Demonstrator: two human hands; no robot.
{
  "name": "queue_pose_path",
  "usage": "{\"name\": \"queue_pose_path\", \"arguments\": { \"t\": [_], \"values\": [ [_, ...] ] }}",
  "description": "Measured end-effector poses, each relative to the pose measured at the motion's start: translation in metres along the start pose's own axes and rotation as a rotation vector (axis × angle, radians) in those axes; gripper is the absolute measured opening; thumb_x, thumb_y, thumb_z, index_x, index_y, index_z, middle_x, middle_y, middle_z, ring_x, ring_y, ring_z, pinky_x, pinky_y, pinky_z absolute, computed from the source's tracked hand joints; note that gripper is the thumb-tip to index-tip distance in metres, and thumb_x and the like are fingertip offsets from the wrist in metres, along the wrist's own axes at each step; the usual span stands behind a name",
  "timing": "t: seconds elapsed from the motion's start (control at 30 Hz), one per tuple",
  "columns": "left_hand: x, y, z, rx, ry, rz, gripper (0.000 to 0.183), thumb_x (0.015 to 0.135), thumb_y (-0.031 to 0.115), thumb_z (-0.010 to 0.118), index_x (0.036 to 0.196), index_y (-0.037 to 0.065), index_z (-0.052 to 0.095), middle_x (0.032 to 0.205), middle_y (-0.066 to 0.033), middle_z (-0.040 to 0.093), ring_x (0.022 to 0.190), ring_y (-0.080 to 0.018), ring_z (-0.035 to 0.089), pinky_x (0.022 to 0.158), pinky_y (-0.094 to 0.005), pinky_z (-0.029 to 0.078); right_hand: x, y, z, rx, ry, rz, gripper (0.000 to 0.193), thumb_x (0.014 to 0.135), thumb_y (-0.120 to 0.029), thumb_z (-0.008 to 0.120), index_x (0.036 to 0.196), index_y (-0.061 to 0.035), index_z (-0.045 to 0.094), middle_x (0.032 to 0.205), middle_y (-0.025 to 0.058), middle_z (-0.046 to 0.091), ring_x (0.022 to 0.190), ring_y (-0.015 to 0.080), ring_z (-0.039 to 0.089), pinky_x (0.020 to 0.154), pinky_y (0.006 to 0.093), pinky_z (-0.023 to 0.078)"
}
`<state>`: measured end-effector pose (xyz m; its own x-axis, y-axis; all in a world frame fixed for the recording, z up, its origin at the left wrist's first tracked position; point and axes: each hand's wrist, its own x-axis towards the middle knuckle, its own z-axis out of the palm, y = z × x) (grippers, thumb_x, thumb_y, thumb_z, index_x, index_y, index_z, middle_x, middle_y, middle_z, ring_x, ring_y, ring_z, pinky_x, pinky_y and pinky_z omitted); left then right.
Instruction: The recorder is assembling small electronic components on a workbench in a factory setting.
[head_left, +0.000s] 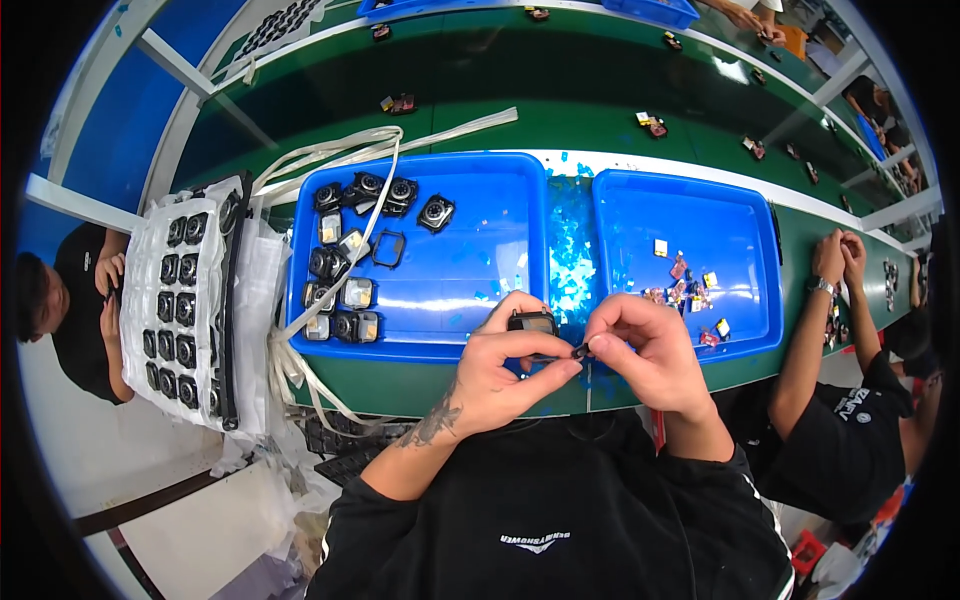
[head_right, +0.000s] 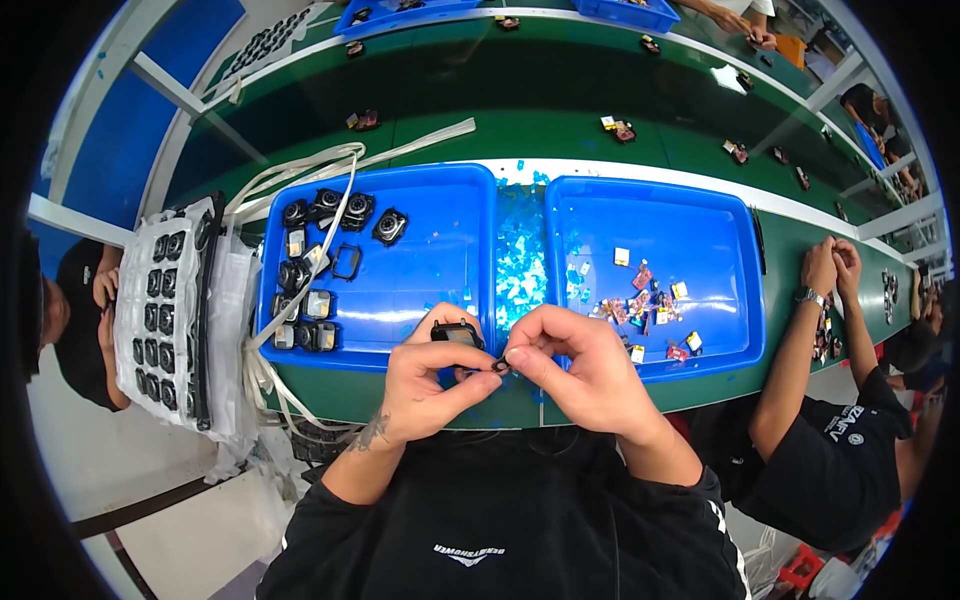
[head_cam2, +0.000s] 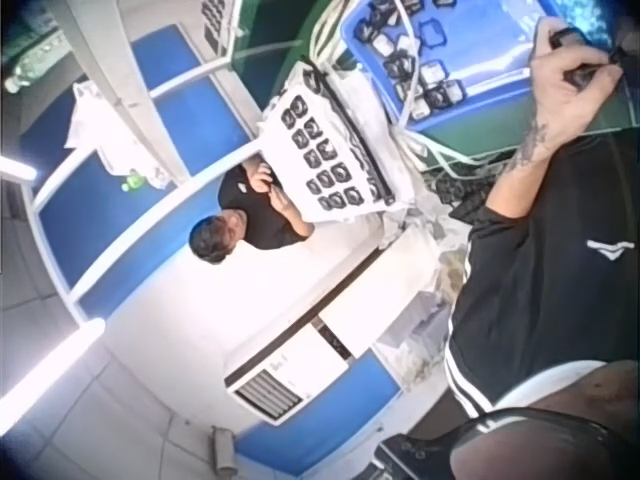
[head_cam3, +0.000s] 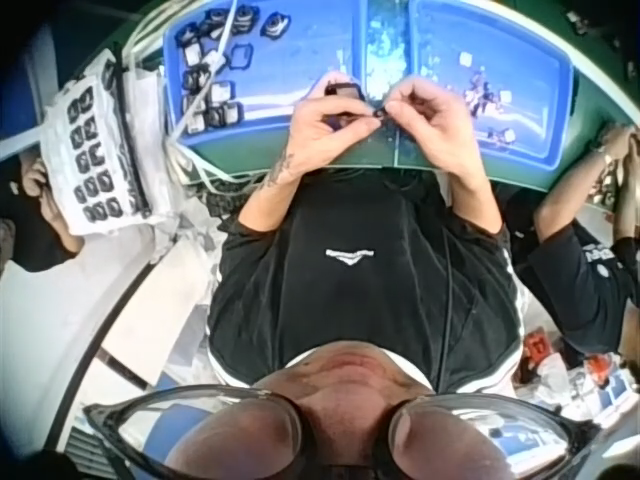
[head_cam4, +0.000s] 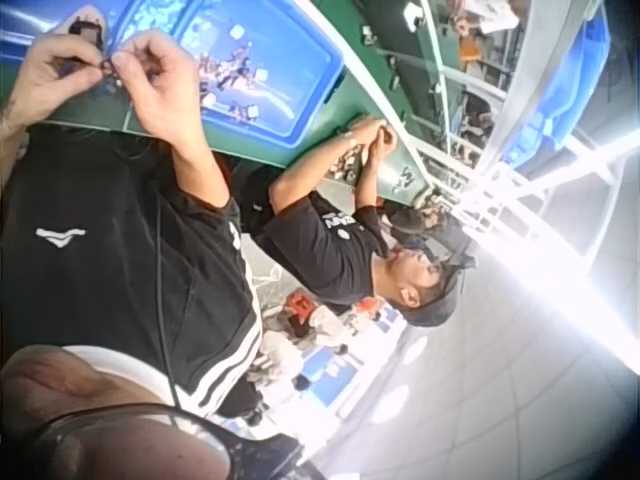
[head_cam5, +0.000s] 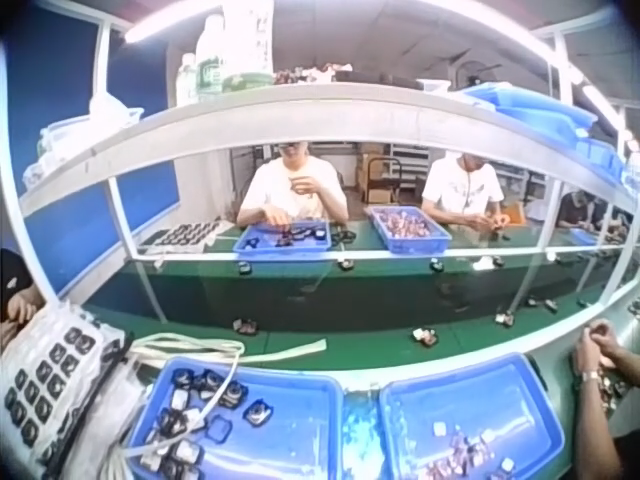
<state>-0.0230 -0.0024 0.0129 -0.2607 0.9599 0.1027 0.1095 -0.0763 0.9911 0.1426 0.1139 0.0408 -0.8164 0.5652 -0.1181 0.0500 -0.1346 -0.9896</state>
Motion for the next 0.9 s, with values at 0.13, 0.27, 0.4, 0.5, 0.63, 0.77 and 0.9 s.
{"name": "queue_pose_path", "arguments": {
  "t": [0.13, 0.27, 0.4, 0.5, 0.63, 0.77, 0.9],
  "values": [
    [-0.003, -0.008, 0.003, 0.062, 0.071, 0.092, 0.015, 0.072, 0.002, 0.08, 0.085, 0.005, 0.074, 0.096, -0.0066, 0.056, 0.075, -0.0111, 0.054, 0.064, -0.0244, 0.045, 0.003, 0.006, -0.002, 0.087, -0.097, 0.089, 0.012, 0.094, -0.011, 0.061, 0.092, 0.0012, 0.06, 0.079, -0.001, 0.058, 0.071, 0.0034, 0.051, 0.064, 0.0201, 0.042],
    [-0.001, -0.015, 0.0, 0.187, 0.109, 0.217, 0.019, 0.068, 0.004, 0.083, 0.085, 0.007, 0.074, 0.096, -0.0076, 0.055, 0.077, -0.0138, 0.056, 0.065, -0.0256, 0.046, 0.009, 0.011, -0.002, 0.133, -0.157, 0.15, 0.016, 0.096, -0.016, 0.058, 0.091, -0.0003, 0.059, 0.074, -0.0044, 0.052, 0.065, 0.0012, 0.041, 0.057, 0.0201, 0.033],
    [-0.004, -0.014, -0.002, 0.27, 0.157, 0.268, 0.02, 0.066, 0.004, 0.084, 0.084, 0.007, 0.075, 0.095, -0.0082, 0.055, 0.077, -0.0147, 0.056, 0.066, -0.0261, 0.046, 0.014, 0.015, -0.003, -0.033, -0.238, 0.096, 0.017, 0.099, -0.015, 0.053, 0.091, -0.0016, 0.059, 0.072, -0.0049, 0.046, 0.066, 0.0032, 0.037, 0.056, 0.0232, 0.03],
    [-0.006, -0.014, -0.005, 0.293, 0.155, 0.324, 0.017, 0.07, 0.005, 0.082, 0.084, 0.007, 0.073, 0.092, -0.0068, 0.052, 0.073, -0.0162, 0.056, 0.063, -0.0287, 0.047, 0.013, 0.013, 0.003, 0.042, -0.229, 0.122, 0.019, 0.099, -0.017, 0.053, 0.093, -0.0007, 0.059, 0.074, -0.003, 0.051, 0.068, 0.0048, 0.045, 0.06, 0.0231, 0.039],
    [-0.005, -0.015, -0.004, 0.188, 0.159, 0.268, 0.016, 0.069, 0.002, 0.081, 0.083, 0.005, 0.074, 0.096, -0.0076, 0.054, 0.073, -0.0121, 0.056, 0.064, -0.0243, 0.046, 0.01, 0.005, 0.002, 0.161, -0.162, 0.166, 0.019, 0.098, -0.017, 0.056, 0.095, 0.0009, 0.059, 0.08, 0.0001, 0.058, 0.073, 0.0064, 0.053, 0.066, 0.023, 0.046],
    [-0.006, -0.013, -0.002, 0.061, 0.13, 0.121, 0.014, 0.071, 0.0, 0.079, 0.082, 0.004, 0.073, 0.097, -0.0072, 0.055, 0.073, -0.01, 0.055, 0.064, -0.023, 0.045, 0.005, 0.012, -0.001, 0.096, -0.135, 0.099, 0.017, 0.097, -0.016, 0.057, 0.096, 0.0013, 0.06, 0.082, 0.0012, 0.059, 0.074, 0.0057, 0.053, 0.065, 0.022, 0.045],
    [-0.006, -0.013, 0.0, 0.041, 0.116, 0.088, 0.014, 0.071, 0.0, 0.079, 0.083, 0.004, 0.073, 0.097, -0.0071, 0.055, 0.074, -0.0105, 0.056, 0.064, -0.0235, 0.045, 0.006, 0.013, -0.002, -0.005, -0.173, 0.068, 0.016, 0.097, -0.015, 0.055, 0.094, 0.0004, 0.057, 0.078, -0.0004, 0.055, 0.07, 0.0053, 0.047, 0.062, 0.0228, 0.041]
  ]
}}
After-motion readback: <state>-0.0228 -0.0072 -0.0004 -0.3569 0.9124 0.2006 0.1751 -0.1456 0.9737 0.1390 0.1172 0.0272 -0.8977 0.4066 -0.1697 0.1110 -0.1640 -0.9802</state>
